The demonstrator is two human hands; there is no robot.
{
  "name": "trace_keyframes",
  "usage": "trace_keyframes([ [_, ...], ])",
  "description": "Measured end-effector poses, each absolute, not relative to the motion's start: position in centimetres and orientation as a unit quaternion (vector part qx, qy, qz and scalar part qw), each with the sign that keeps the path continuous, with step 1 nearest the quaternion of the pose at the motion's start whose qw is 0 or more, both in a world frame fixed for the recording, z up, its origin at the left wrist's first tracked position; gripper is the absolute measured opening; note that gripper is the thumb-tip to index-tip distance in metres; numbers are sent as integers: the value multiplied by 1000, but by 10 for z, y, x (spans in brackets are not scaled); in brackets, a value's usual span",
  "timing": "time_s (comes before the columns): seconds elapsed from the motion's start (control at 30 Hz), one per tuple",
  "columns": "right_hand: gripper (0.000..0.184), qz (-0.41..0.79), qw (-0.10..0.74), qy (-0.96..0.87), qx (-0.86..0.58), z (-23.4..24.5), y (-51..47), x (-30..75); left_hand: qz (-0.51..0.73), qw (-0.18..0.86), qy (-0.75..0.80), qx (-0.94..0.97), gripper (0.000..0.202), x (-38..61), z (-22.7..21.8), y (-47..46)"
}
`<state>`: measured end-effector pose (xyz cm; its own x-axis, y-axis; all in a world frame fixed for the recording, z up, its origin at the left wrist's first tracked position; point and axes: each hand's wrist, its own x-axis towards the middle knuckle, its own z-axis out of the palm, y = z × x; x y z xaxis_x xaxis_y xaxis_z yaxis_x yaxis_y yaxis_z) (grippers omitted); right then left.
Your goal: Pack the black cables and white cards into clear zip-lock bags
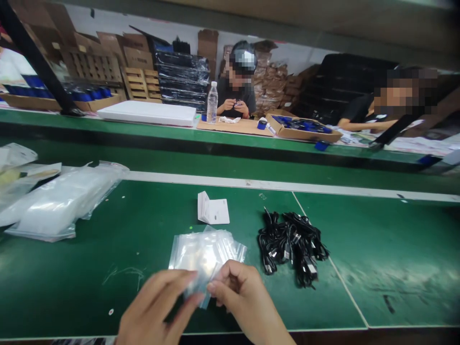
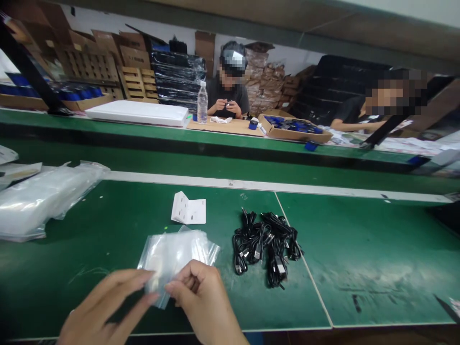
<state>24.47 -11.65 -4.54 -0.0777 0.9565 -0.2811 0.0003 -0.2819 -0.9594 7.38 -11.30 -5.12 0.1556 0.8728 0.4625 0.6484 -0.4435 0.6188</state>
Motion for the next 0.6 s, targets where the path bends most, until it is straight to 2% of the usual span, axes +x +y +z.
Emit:
trace_keyframes([
  [0.13,24,586,418,-482,-500,-40,-116,242,367,206,425,801,18,78,-49,-113],
  [0.33,27,586,417,-515,-466,-37,-113,245,336,275,448,781,20,76,-43,-104],
  [0.6,28,592,416,-524,-449,-39,-110,247,324,302,457,771,20,75,-44,-100],
])
